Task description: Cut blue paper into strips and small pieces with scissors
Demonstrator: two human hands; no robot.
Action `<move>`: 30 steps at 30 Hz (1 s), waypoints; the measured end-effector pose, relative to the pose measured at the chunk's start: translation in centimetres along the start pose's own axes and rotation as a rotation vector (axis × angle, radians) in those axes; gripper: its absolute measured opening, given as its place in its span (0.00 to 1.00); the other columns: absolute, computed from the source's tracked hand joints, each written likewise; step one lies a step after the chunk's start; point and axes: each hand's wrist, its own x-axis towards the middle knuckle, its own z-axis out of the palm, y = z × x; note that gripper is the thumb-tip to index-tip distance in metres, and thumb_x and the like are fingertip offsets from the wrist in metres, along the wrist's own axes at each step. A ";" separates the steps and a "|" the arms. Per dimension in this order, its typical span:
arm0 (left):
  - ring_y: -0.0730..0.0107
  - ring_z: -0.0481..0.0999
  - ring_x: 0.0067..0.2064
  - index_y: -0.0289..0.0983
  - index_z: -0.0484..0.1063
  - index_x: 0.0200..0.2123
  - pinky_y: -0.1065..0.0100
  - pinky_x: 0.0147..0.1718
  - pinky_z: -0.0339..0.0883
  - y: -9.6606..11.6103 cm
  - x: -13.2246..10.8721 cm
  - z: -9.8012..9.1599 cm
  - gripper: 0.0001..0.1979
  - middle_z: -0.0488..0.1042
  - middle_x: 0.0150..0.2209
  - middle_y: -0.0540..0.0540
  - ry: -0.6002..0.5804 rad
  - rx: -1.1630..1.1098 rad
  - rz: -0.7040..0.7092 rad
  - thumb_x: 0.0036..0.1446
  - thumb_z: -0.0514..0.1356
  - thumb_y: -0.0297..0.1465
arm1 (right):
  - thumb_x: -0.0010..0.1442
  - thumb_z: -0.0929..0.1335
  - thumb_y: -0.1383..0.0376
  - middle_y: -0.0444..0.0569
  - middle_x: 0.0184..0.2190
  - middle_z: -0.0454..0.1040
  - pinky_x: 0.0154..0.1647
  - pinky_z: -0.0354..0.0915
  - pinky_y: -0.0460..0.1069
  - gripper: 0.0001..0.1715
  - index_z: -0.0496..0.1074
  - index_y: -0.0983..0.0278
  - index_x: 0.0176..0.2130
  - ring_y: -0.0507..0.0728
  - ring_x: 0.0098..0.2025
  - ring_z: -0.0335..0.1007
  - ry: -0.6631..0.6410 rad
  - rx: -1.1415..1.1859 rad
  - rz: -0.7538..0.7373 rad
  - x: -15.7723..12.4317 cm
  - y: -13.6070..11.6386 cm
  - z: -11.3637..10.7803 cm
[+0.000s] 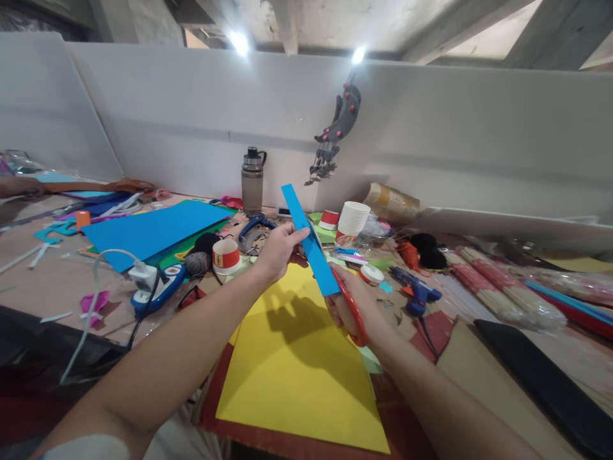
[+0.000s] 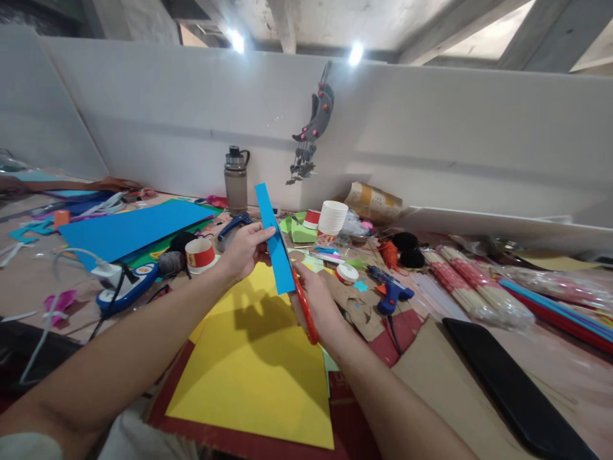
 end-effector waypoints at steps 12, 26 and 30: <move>0.77 0.66 0.16 0.36 0.62 0.27 0.75 0.14 0.63 0.1 -0.1 0.6 0.11 0.66 0.18 0.54 0.068 0.014 0.033 0.54 0.63 0.32 | 0.52 0.66 0.60 0.36 0.12 0.60 0.12 0.52 0.42 0.08 0.63 0.60 0.31 0.48 0.13 0.56 0.002 -0.051 -0.111 0.1 -0.2 -0.1; 0.76 0.67 0.16 0.36 0.61 0.27 0.74 0.14 0.64 -0.1 -0.2 0.4 0.12 0.66 0.18 0.54 0.027 0.000 0.041 0.54 0.63 0.33 | 0.56 0.63 0.55 0.38 0.10 0.59 0.12 0.49 0.45 0.14 0.68 0.61 0.37 0.51 0.12 0.54 0.063 0.007 -0.006 -0.8 -1.5 0.3; 0.76 0.67 0.16 0.36 0.62 0.27 0.74 0.14 0.64 -0.2 -0.1 0.4 0.11 0.67 0.18 0.53 0.032 0.001 0.038 0.54 0.63 0.32 | 0.56 0.63 0.55 0.38 0.10 0.59 0.12 0.49 0.45 0.14 0.68 0.61 0.37 0.51 0.13 0.54 0.042 0.029 -0.001 -0.8 -1.6 0.3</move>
